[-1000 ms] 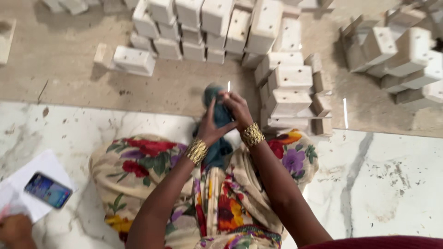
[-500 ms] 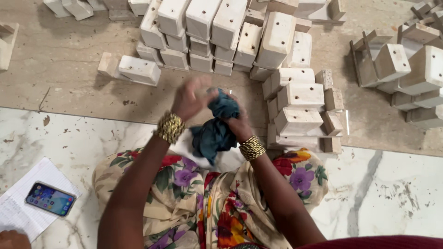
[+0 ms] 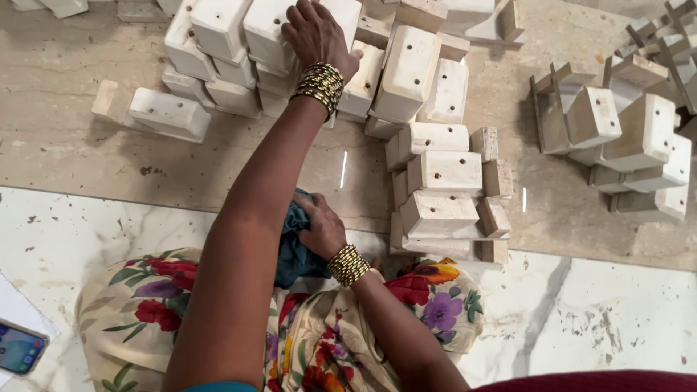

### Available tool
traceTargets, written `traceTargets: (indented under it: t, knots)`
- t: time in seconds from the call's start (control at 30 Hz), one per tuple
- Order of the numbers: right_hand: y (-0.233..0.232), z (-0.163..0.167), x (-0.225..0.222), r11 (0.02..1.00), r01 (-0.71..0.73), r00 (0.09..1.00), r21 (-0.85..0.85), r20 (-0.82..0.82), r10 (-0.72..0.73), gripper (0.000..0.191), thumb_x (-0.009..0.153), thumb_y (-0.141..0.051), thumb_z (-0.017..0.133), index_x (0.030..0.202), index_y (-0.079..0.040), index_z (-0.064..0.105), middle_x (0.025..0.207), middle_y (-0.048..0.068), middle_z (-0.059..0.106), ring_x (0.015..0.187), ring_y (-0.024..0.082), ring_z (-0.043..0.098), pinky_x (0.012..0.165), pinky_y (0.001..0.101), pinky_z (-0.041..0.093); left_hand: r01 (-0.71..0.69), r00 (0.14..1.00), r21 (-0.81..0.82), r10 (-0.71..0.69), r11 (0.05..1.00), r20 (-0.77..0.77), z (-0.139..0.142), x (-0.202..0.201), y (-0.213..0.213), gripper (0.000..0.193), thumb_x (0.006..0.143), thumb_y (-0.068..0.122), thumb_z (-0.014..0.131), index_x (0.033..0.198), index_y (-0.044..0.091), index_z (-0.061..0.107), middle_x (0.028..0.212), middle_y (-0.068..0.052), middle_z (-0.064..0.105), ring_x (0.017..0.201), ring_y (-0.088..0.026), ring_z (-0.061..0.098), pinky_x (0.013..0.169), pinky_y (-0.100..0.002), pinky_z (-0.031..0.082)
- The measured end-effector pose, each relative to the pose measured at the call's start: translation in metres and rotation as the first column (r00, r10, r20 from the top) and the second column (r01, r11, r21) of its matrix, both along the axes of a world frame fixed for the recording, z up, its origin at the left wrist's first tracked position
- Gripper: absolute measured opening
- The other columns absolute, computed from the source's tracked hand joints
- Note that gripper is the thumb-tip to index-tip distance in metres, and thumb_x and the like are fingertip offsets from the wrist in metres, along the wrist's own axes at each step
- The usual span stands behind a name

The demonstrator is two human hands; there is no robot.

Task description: The person sits on the floor and wipes white wooden blocks one at a time with a teal cloth, then stacks the wiped blocks into piles on the floor beside them. A phone and notebook lie on the floor nearby while they continue wiping and stacking.

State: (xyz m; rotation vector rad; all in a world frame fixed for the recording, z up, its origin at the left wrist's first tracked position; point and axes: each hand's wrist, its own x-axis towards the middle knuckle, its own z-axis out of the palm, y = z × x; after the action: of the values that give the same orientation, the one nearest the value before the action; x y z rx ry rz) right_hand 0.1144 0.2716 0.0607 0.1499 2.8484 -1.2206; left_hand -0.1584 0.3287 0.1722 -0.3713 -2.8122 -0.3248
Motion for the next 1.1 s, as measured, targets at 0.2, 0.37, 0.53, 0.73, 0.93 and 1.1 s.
traceTargets:
  t: [0.2, 0.37, 0.53, 0.73, 0.93, 1.1]
  knots:
    - [-0.002, 0.014, -0.002, 0.998, -0.055, 0.990, 0.010, -0.133, 0.055, 0.083, 0.067, -0.008, 0.078, 0.143, -0.030, 0.053, 0.134, 0.017, 0.056, 0.119, 0.039, 0.061, 0.096, 0.0462, 0.054, 0.020, 0.977, 0.351, -0.093, 0.936, 0.193, 0.014, 0.007, -0.020, 0.098, 0.070, 0.034, 0.086, 0.145, 0.000, 0.033, 0.133, -0.026, 0.054, 0.122, -0.040, 0.056, 0.093, -0.051, 0.052]
    - [0.000, 0.007, 0.013, 0.997, -0.033, 0.989, 0.076, -0.142, 0.043, 0.087, 0.069, -0.011, 0.079, 0.148, -0.034, 0.049, 0.129, 0.019, 0.057, 0.114, 0.041, 0.063, 0.092, 0.0473, 0.056, 0.385, 0.916, 0.648, -0.357, 0.658, -0.181, 0.008, 0.108, -0.135, 0.094, 0.077, 0.030, 0.092, 0.148, 0.008, 0.034, 0.138, -0.024, 0.060, 0.125, -0.040, 0.060, 0.101, -0.049, 0.052]
    - [0.005, -0.036, 0.010, 0.966, -0.067, 0.997, 0.248, 0.045, 0.057, 0.091, 0.067, -0.021, 0.078, 0.149, -0.032, 0.042, 0.130, 0.020, 0.058, 0.104, 0.042, 0.068, 0.087, 0.0506, 0.057, 0.221, 0.959, 0.697, -0.282, 0.682, -0.028, -0.024, 0.201, -0.255, 0.098, 0.073, 0.026, 0.091, 0.150, 0.009, 0.033, 0.140, -0.022, 0.057, 0.126, -0.038, 0.061, 0.105, -0.047, 0.052]
    - [0.026, -0.042, 0.022, 0.947, -0.018, 0.988, 0.322, 0.150, -0.032, 0.088, 0.071, -0.033, 0.086, 0.146, -0.030, 0.041, 0.130, 0.024, 0.056, 0.104, 0.044, 0.066, 0.087, 0.0537, 0.054, 0.288, 0.942, 0.470, -0.334, 0.835, 0.016, -0.094, 0.243, -0.321, 0.102, 0.068, 0.022, 0.092, 0.150, 0.006, 0.032, 0.137, -0.024, 0.055, 0.123, -0.042, 0.055, 0.104, -0.050, 0.045]
    - [0.034, 0.024, 0.055, 0.965, 0.203, 0.973, 0.163, -0.145, -0.180, 0.085, 0.078, -0.022, 0.082, 0.152, -0.029, 0.041, 0.131, 0.020, 0.057, 0.112, 0.044, 0.062, 0.088, 0.0505, 0.055, 0.308, 0.892, 0.410, -0.410, 0.858, 0.188, -0.137, 0.240, -0.334, 0.100, 0.067, 0.025, 0.088, 0.151, 0.011, 0.035, 0.134, -0.020, 0.057, 0.126, -0.037, 0.052, 0.109, -0.052, 0.037]
    - [-0.012, 0.053, 0.025, 0.919, 0.056, 0.984, 0.389, -0.175, 0.014, 0.080, 0.076, -0.019, 0.080, 0.149, -0.032, 0.051, 0.141, 0.019, 0.052, 0.129, 0.042, 0.054, 0.096, 0.0501, 0.053, 0.318, 0.927, 0.252, -0.356, 0.914, 0.122, -0.133, 0.221, -0.329, 0.091, 0.062, 0.046, 0.089, 0.133, 0.007, 0.047, 0.125, -0.017, 0.059, 0.130, -0.036, 0.047, 0.107, -0.059, 0.030]
